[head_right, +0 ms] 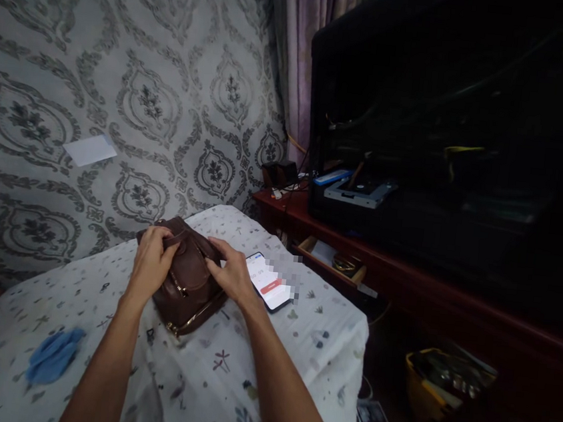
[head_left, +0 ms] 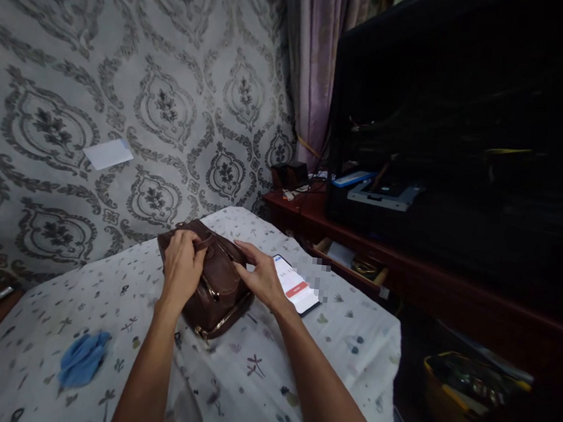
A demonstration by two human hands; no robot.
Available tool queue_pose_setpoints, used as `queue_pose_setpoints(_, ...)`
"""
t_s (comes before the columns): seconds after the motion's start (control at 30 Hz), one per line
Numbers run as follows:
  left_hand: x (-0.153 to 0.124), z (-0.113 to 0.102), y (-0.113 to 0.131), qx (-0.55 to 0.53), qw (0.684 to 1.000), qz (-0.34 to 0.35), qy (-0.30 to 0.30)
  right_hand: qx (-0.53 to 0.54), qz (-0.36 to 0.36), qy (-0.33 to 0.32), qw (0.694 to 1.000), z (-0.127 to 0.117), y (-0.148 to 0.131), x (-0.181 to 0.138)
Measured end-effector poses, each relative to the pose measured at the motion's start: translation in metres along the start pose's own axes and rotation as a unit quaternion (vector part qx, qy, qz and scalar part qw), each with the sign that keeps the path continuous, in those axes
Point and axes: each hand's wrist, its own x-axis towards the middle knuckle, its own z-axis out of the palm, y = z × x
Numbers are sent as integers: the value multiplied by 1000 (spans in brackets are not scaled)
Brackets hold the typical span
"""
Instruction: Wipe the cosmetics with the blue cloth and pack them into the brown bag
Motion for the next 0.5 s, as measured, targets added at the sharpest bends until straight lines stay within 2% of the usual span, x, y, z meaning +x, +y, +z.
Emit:
queue_pose_setpoints(0.2, 1, -2, 2, 18, 1000, 0, -11, -31, -19, -13, 999, -3, -7, 1)
queue_pose_setpoints(0.5, 0, -1, 8, 48, 999, -15, -10, 57, 18, -44, 997, -6, -7, 5)
